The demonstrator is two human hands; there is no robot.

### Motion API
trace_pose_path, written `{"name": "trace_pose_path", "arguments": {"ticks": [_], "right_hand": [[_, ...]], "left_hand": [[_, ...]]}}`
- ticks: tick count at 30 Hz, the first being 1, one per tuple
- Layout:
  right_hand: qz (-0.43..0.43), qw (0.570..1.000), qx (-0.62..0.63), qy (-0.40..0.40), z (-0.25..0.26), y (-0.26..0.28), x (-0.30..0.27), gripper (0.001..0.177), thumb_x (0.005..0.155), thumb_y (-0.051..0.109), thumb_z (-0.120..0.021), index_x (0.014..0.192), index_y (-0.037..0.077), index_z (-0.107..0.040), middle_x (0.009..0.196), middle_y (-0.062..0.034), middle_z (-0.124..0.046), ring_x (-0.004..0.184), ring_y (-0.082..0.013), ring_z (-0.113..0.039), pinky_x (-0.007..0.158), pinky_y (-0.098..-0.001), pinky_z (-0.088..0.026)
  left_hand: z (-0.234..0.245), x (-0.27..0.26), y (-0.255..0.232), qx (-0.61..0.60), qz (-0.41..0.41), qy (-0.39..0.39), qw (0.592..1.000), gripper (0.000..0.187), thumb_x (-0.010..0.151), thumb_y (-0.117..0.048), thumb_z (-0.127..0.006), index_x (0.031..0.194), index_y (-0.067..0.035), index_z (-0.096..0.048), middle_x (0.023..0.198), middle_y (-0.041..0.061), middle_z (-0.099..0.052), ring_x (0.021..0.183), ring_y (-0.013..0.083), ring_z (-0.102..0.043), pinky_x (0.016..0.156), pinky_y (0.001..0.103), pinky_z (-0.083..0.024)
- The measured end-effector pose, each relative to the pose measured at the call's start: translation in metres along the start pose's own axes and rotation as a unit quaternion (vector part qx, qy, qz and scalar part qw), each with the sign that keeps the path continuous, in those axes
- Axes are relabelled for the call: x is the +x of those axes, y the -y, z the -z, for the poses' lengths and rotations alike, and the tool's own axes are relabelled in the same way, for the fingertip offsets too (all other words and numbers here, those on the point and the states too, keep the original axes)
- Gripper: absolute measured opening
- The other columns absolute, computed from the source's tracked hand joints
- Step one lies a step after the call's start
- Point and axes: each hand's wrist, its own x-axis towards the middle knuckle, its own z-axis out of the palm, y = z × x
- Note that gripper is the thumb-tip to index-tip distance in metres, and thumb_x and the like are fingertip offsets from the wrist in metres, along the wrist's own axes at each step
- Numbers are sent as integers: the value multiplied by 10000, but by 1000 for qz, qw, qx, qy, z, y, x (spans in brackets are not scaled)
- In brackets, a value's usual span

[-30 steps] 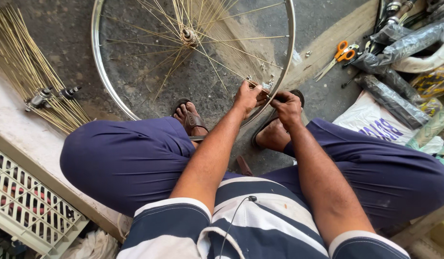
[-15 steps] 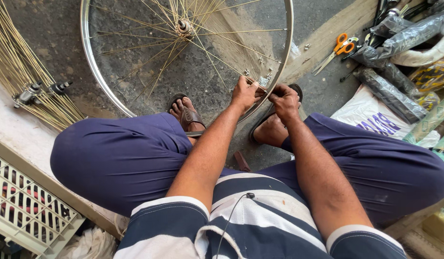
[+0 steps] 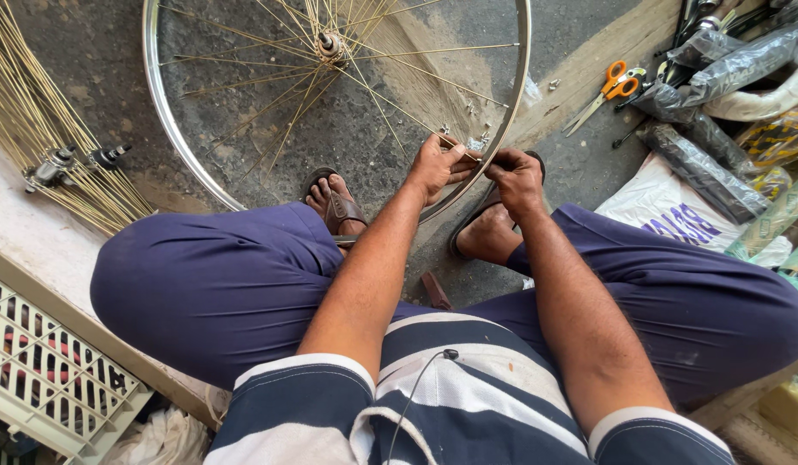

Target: The person sits on the floor and works on a bicycle wheel, using a small tool to tighten the spokes. They rotate the wheel to access different sections and continue the tightening process.

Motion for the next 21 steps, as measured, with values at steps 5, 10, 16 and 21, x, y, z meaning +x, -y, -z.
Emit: {"name": "trace_pose_path", "arguments": {"ticks": [5, 10, 16, 21], "right_hand": [[-11, 1000, 2, 0, -1, 14, -3, 128, 904, -31, -742, 1024, 8, -758, 936, -34, -754, 849, -97, -685, 785, -261, -580], [9, 1000, 12, 1, -1, 10, -2, 129, 909, -26, -739, 1033, 5, -756, 940, -39, -754, 851, -99, -687, 787, -261, -581], [-5, 1000, -4, -24, -8, 13, -3, 141, 923, 1, -737, 1063, -1, -751, 945, -41, -759, 846, -104, -697, 786, -256, -586], [-7, 999, 19, -27, -12, 12, -3, 146, 921, 8, -739, 1066, -2, -756, 954, -40, -762, 855, -99, -703, 789, -255, -586]], "left_hand": [[-10, -5, -7, 38, -4, -38, 999, 202, 1027, -142, -532, 1161, -69, -401, 1081, 215, -721, 988, 290, -757, 825, 406, -674], [-20, -19, -26, 75, 7, -47, 996, 197, 980, -190, -600, 1084, -75, -479, 978, 187, -750, 889, 271, -778, 759, 387, -645], [-35, -28, -60, 603, -45, -165, 779, 352, 991, -498, -628, 1008, -147, -609, 854, 76, -764, 658, 161, -648, 664, 350, -529], [-15, -17, -88, 779, -321, -102, 528, 448, 820, -651, -669, 894, -211, -712, 884, 58, -716, 897, 237, -633, 905, 439, -421]]}}
